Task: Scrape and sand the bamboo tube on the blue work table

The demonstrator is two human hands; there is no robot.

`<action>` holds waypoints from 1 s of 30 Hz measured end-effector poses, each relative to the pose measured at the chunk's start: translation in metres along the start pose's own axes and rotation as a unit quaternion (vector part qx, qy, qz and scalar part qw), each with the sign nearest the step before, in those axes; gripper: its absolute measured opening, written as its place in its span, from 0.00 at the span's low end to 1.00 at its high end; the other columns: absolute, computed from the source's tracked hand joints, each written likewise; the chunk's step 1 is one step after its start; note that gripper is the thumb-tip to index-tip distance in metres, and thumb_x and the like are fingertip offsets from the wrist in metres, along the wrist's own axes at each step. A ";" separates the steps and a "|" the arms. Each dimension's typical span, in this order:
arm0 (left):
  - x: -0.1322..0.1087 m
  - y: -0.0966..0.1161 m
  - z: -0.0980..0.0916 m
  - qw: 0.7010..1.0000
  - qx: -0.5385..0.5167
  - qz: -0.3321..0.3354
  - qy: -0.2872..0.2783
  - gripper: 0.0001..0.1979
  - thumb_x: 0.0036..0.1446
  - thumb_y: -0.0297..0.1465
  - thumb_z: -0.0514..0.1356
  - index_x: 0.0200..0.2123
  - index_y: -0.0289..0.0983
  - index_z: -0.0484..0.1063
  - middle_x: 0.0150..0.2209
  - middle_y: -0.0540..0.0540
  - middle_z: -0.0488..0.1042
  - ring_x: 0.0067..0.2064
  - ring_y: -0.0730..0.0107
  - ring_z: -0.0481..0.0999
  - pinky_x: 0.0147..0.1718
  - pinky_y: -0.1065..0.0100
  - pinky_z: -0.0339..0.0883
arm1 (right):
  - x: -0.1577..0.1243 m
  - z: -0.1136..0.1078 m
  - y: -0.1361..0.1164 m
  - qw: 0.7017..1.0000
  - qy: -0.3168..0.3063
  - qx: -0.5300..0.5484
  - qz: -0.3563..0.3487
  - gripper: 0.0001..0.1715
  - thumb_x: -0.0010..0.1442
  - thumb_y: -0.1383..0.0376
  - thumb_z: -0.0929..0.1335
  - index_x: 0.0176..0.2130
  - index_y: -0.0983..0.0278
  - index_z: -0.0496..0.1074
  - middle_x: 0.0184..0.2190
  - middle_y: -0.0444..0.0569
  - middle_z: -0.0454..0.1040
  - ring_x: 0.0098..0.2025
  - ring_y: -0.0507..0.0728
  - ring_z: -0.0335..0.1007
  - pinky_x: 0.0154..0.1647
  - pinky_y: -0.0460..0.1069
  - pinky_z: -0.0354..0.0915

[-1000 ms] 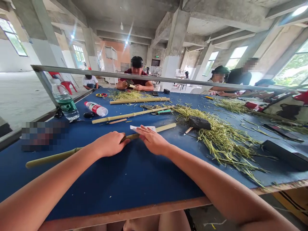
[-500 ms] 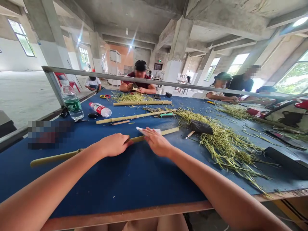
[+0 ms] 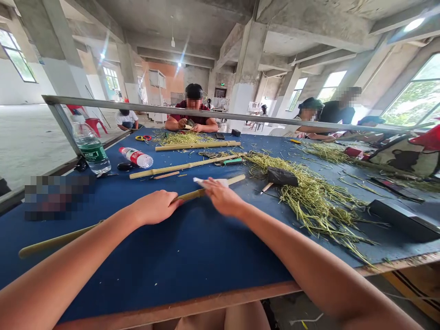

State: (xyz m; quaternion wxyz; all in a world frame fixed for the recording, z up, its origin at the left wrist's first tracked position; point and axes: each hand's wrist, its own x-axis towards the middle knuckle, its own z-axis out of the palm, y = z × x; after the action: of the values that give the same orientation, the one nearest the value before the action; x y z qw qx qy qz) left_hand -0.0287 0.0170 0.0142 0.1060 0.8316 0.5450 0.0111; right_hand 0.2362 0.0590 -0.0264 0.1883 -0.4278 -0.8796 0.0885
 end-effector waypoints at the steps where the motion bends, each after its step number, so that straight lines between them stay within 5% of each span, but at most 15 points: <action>1: 0.000 -0.002 0.001 1.000 -0.007 0.005 0.003 0.25 0.68 0.51 0.43 0.35 0.41 0.71 0.36 0.40 0.81 0.35 0.57 0.78 0.30 0.62 0.57 | 0.001 0.005 -0.012 0.999 -0.006 0.014 -0.042 0.30 0.76 0.61 0.54 0.72 0.63 0.57 0.72 0.48 0.58 0.75 0.57 0.44 0.75 0.56 0.43; 4: 0.000 -0.004 0.001 1.000 -0.021 0.006 -0.002 0.25 0.68 0.52 0.44 0.34 0.41 0.70 0.35 0.42 0.80 0.33 0.59 0.77 0.29 0.63 0.56 | 0.004 0.007 -0.010 0.998 -0.005 0.019 -0.055 0.30 0.76 0.59 0.54 0.72 0.60 0.58 0.71 0.48 0.60 0.75 0.57 0.47 0.75 0.57 0.44; 9: -0.003 -0.002 -0.001 1.000 -0.019 -0.007 -0.008 0.25 0.67 0.53 0.45 0.31 0.41 0.67 0.30 0.44 0.77 0.27 0.62 0.73 0.26 0.64 0.53 | 0.006 -0.018 0.076 0.975 0.048 -0.059 0.207 0.29 0.74 0.65 0.54 0.65 0.71 0.67 0.67 0.60 0.65 0.75 0.64 0.47 0.73 0.60 0.45; 11: -0.003 0.000 0.000 1.000 -0.007 -0.008 -0.004 0.24 0.67 0.52 0.46 0.31 0.42 0.67 0.29 0.44 0.76 0.27 0.62 0.72 0.26 0.64 0.52 | 0.005 -0.022 0.092 0.959 0.063 -0.079 0.266 0.28 0.74 0.66 0.53 0.64 0.70 0.69 0.68 0.59 0.65 0.75 0.64 0.46 0.73 0.61 0.45; 13: -0.003 0.001 0.000 1.000 0.005 -0.011 -0.002 0.23 0.67 0.51 0.46 0.32 0.42 0.67 0.29 0.44 0.76 0.27 0.61 0.72 0.26 0.64 0.51 | 0.004 -0.017 0.081 0.964 0.066 -0.079 0.246 0.28 0.75 0.65 0.54 0.66 0.68 0.67 0.68 0.57 0.65 0.75 0.64 0.47 0.73 0.61 0.46; 19: -0.001 0.001 -0.001 1.000 0.002 -0.015 -0.005 0.22 0.66 0.51 0.48 0.34 0.41 0.68 0.32 0.42 0.78 0.31 0.59 0.76 0.27 0.64 0.54 | 0.005 0.013 -0.005 0.999 0.016 0.012 -0.035 0.30 0.76 0.58 0.54 0.71 0.61 0.61 0.69 0.50 0.64 0.73 0.58 0.53 0.73 0.57 0.48; 21: -0.001 0.001 -0.002 1.000 -0.006 -0.017 -0.006 0.23 0.66 0.52 0.47 0.34 0.41 0.68 0.32 0.43 0.78 0.31 0.59 0.76 0.27 0.64 0.54 | 0.007 0.009 -0.001 1.000 0.019 0.010 -0.015 0.30 0.76 0.58 0.54 0.69 0.63 0.64 0.68 0.53 0.66 0.72 0.59 0.55 0.73 0.58 0.48; 27: -0.004 0.003 -0.003 1.000 -0.009 -0.023 -0.016 0.24 0.67 0.52 0.45 0.32 0.42 0.68 0.29 0.44 0.76 0.28 0.61 0.73 0.27 0.64 0.53 | 0.011 -0.023 0.079 0.967 0.072 -0.051 0.240 0.29 0.76 0.60 0.54 0.63 0.70 0.69 0.65 0.62 0.68 0.72 0.63 0.55 0.72 0.59 0.48; 30: -0.003 0.003 -0.003 0.999 -0.005 -0.026 -0.019 0.24 0.67 0.52 0.44 0.32 0.42 0.67 0.29 0.45 0.76 0.28 0.61 0.73 0.27 0.64 0.53 | 0.011 -0.018 0.072 0.971 0.072 -0.052 0.223 0.28 0.76 0.61 0.54 0.65 0.69 0.68 0.67 0.60 0.66 0.73 0.63 0.52 0.72 0.60 0.47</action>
State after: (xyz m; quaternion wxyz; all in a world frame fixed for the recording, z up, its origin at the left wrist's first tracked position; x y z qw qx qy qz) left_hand -0.0280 0.0134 0.0183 0.1204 0.8170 0.5639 -0.0045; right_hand 0.2894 0.1120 -0.0299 0.2044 -0.6278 -0.7494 0.0509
